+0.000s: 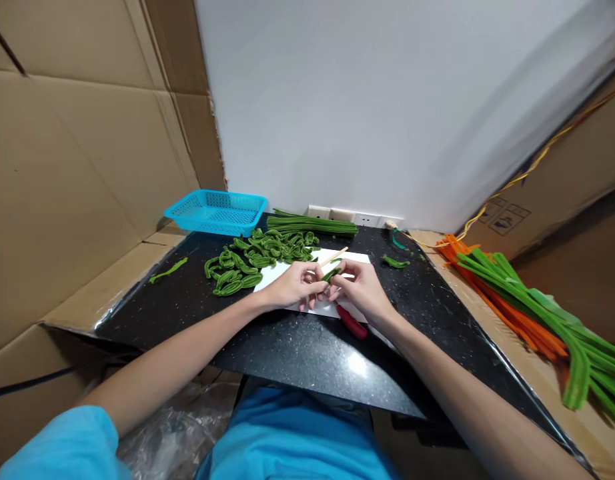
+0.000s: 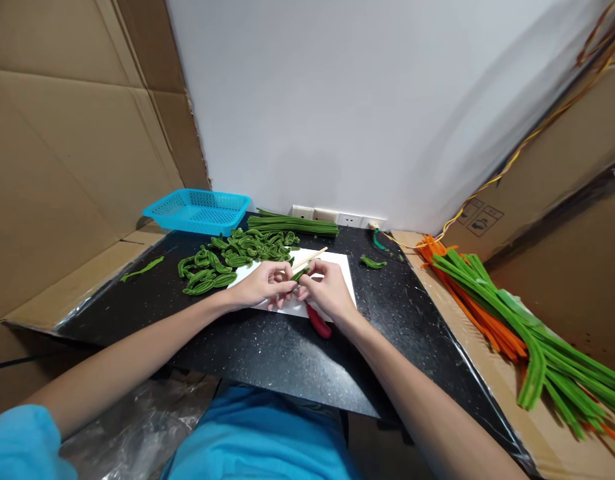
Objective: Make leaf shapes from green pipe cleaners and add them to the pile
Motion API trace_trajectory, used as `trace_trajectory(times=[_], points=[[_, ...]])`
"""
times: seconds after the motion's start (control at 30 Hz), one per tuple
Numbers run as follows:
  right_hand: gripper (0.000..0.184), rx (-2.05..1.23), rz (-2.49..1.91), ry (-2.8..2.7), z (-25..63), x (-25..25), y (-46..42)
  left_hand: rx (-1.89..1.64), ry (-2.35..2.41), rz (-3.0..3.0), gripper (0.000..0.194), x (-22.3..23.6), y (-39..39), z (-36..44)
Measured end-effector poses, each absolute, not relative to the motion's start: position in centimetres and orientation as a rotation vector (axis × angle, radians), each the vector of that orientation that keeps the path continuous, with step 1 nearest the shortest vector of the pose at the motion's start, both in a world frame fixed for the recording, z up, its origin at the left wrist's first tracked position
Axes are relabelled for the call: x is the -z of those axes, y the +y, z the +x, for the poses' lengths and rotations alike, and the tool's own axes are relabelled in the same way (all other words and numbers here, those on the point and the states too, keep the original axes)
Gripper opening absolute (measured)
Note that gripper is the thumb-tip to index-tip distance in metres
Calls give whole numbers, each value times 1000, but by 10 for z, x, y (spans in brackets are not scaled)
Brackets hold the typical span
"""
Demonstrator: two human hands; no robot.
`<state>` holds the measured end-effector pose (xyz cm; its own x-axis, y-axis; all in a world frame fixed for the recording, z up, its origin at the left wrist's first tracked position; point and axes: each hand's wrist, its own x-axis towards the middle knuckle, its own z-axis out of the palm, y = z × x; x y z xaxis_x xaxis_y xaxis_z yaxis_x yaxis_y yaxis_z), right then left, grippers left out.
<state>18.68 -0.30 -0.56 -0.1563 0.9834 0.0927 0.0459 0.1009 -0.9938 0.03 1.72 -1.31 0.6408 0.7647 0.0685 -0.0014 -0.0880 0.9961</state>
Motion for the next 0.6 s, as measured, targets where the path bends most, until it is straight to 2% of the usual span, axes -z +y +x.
trace_trajectory(times=[0.33,0.6], points=[[38,-1356,-983,-1461,190,-1,-3,-758,624,1361,45,12,20,-2],[38,-1313,-990,-1446,187,9,0,-789,651,1369,52,16,23,-1]])
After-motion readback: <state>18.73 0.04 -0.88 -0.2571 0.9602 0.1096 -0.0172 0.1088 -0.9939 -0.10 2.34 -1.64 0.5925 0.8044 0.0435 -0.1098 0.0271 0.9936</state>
